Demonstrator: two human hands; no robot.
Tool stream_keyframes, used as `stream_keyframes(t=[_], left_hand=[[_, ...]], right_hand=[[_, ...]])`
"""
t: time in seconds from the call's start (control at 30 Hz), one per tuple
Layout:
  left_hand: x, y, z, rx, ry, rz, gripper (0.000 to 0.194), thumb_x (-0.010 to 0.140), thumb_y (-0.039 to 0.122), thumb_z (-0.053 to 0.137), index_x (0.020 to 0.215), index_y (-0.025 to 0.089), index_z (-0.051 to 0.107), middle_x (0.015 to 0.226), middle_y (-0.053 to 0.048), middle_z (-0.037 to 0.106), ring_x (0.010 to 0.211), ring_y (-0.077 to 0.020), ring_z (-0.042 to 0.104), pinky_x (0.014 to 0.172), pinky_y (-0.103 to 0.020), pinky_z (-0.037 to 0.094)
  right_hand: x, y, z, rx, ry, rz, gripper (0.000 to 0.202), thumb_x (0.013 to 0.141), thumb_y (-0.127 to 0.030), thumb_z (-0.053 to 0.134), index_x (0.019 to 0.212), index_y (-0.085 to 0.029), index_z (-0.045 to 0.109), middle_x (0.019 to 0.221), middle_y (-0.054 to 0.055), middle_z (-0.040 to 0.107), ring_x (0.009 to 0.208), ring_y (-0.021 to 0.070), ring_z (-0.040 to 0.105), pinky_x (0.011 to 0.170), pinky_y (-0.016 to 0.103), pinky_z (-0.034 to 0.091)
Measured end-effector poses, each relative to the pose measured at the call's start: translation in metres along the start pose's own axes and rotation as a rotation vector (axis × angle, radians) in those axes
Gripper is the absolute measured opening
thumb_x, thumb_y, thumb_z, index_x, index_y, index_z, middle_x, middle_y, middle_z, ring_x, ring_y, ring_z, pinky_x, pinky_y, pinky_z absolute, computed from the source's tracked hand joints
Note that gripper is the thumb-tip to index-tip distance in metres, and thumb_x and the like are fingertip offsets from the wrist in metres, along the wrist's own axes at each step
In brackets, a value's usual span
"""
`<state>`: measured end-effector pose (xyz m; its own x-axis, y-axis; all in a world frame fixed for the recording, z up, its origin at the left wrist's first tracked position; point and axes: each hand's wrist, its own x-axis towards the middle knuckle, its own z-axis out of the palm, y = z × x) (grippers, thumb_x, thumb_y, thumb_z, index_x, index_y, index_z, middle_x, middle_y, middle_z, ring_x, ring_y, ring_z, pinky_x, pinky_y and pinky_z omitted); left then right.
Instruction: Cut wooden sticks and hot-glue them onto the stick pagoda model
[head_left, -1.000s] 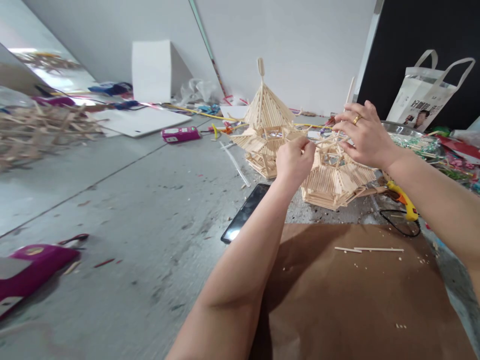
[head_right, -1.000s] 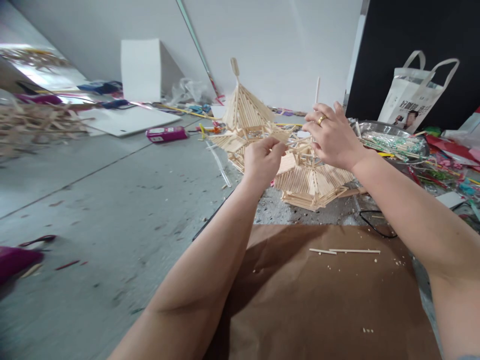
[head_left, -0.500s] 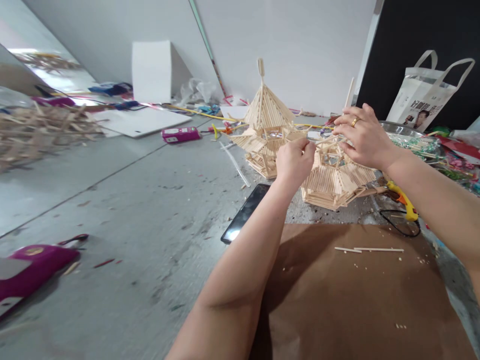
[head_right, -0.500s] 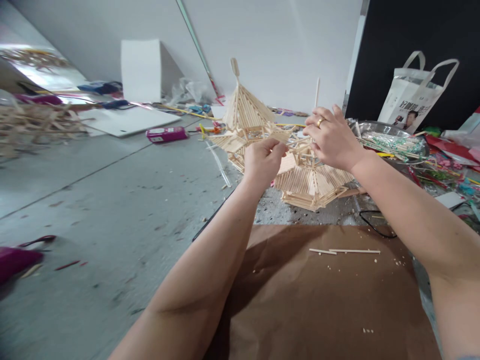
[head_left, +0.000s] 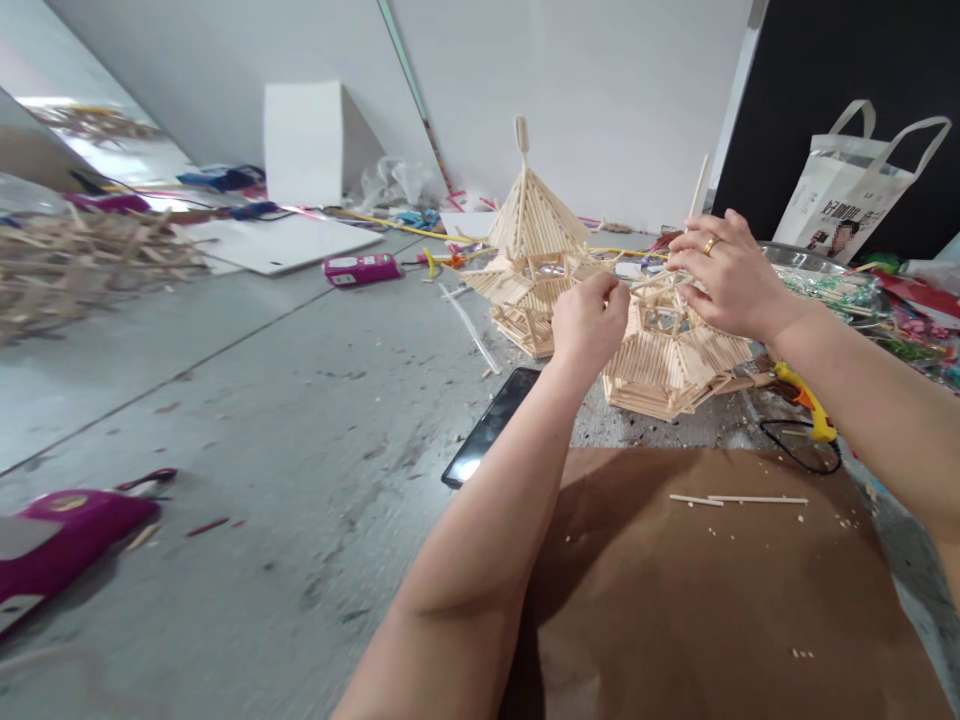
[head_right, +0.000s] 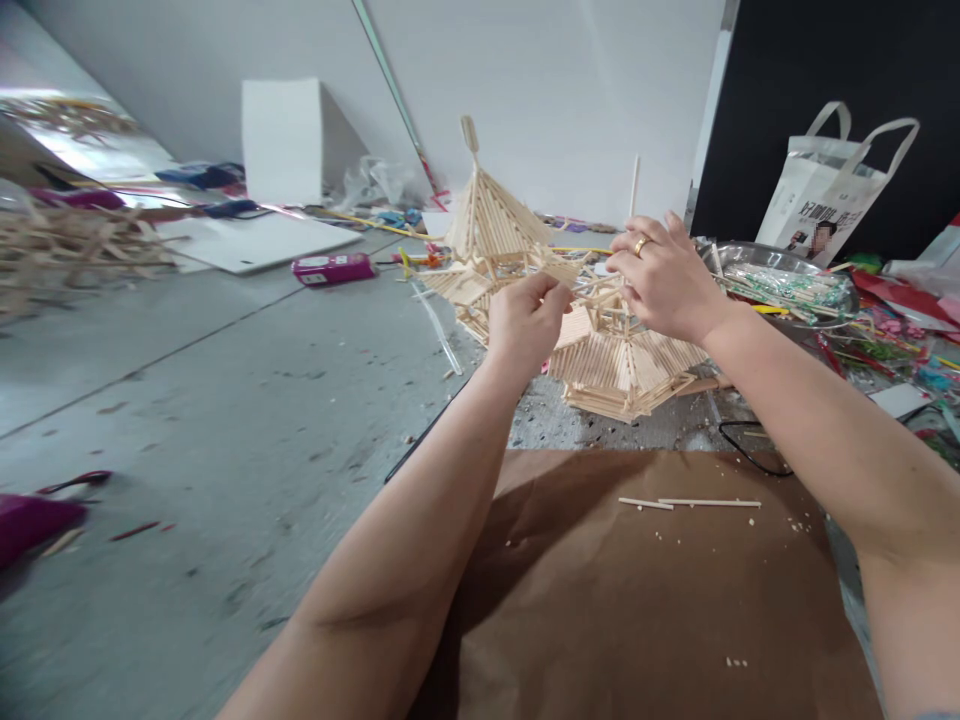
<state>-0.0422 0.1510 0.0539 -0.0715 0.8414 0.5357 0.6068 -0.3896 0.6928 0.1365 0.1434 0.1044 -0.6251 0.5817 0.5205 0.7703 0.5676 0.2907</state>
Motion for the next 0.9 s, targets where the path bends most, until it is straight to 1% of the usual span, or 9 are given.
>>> stream_keyframes(t=[0.1,0.23,0.3,0.43,0.53,0.6,0.67,0.77,0.9], left_hand=[[0.0,0.0,0.0,-0.018,-0.002,0.004,0.02,0.074,0.026,0.043,0.061,0.021,0.058,0.059,-0.002,0.059,0.061,-0.0149,0.052,0.059,-0.028,0.035],[-0.001,0.001,-0.001,-0.013,-0.008,-0.007,0.02,0.074,0.026,0.044,0.06,0.021,0.057,0.058,-0.002,0.058,0.061,-0.015,0.051,0.059,-0.028,0.035],[0.0,0.001,-0.001,-0.018,-0.008,-0.006,0.021,0.075,0.026,0.043,0.059,0.021,0.056,0.057,-0.002,0.057,0.059,-0.0147,0.051,0.059,-0.028,0.035],[0.0,0.0,-0.003,-0.055,0.027,0.014,0.024,0.077,0.026,0.04,0.056,0.021,0.051,0.056,-0.001,0.055,0.058,-0.0137,0.049,0.058,-0.028,0.034],[0.001,-0.001,-0.007,-0.062,0.071,-0.008,0.024,0.079,0.027,0.041,0.06,0.021,0.053,0.058,-0.001,0.056,0.06,-0.0137,0.05,0.057,-0.027,0.035],[0.0,0.0,-0.011,-0.062,0.115,-0.01,0.022,0.08,0.028,0.042,0.065,0.021,0.056,0.063,-0.001,0.059,0.064,-0.0138,0.053,0.06,-0.027,0.037],[-0.001,0.002,-0.015,-0.076,0.166,0.008,0.02,0.082,0.028,0.042,0.071,0.022,0.058,0.069,-0.001,0.062,0.068,-0.0135,0.055,0.063,-0.026,0.039],[-0.004,0.009,-0.02,-0.127,0.224,0.026,0.019,0.084,0.029,0.042,0.078,0.022,0.059,0.073,-0.001,0.064,0.069,-0.0123,0.055,0.064,-0.025,0.04],[-0.007,0.023,-0.023,-0.16,0.244,0.048,0.018,0.085,0.03,0.042,0.082,0.022,0.058,0.069,-0.001,0.061,0.064,-0.0122,0.053,0.061,-0.025,0.039]], right_hand=[[-0.001,0.0,0.0,0.008,0.003,0.006,0.027,0.081,-0.022,0.045,0.102,-0.024,0.061,0.117,0.005,0.06,0.123,0.0292,0.041,0.103,0.058,0.024],[-0.002,0.0,-0.001,0.006,0.017,0.01,0.025,0.082,-0.024,0.045,0.102,-0.022,0.061,0.117,0.006,0.06,0.123,0.0274,0.042,0.105,0.054,0.025],[-0.004,0.0,-0.004,0.015,0.024,0.021,0.025,0.081,-0.025,0.046,0.102,-0.023,0.06,0.117,0.006,0.06,0.122,0.0281,0.043,0.105,0.055,0.024],[-0.018,-0.001,-0.01,0.055,0.054,0.072,0.026,0.082,-0.026,0.046,0.106,-0.025,0.057,0.117,0.006,0.058,0.122,0.0301,0.042,0.102,0.056,0.027],[-0.038,-0.004,-0.017,0.106,0.128,0.147,0.022,0.081,-0.028,0.048,0.102,-0.026,0.057,0.108,0.007,0.061,0.113,0.0296,0.048,0.096,0.054,0.035],[-0.057,-0.007,-0.022,0.143,0.194,0.232,0.015,0.08,-0.03,0.05,0.093,-0.027,0.058,0.096,0.006,0.063,0.101,0.028,0.055,0.089,0.05,0.042],[-0.079,-0.011,-0.026,0.178,0.228,0.325,0.009,0.081,-0.031,0.05,0.084,-0.028,0.058,0.083,0.005,0.064,0.088,0.0258,0.059,0.08,0.046,0.046],[-0.114,-0.018,-0.028,0.241,0.196,0.424,0.01,0.081,-0.034,0.052,0.076,-0.028,0.058,0.076,0.003,0.064,0.078,0.024,0.061,0.073,0.042,0.048],[-0.152,-0.027,-0.024,0.348,0.062,0.502,0.017,0.081,-0.04,0.051,0.073,-0.028,0.061,0.076,0.004,0.067,0.075,0.0245,0.063,0.07,0.041,0.048]])
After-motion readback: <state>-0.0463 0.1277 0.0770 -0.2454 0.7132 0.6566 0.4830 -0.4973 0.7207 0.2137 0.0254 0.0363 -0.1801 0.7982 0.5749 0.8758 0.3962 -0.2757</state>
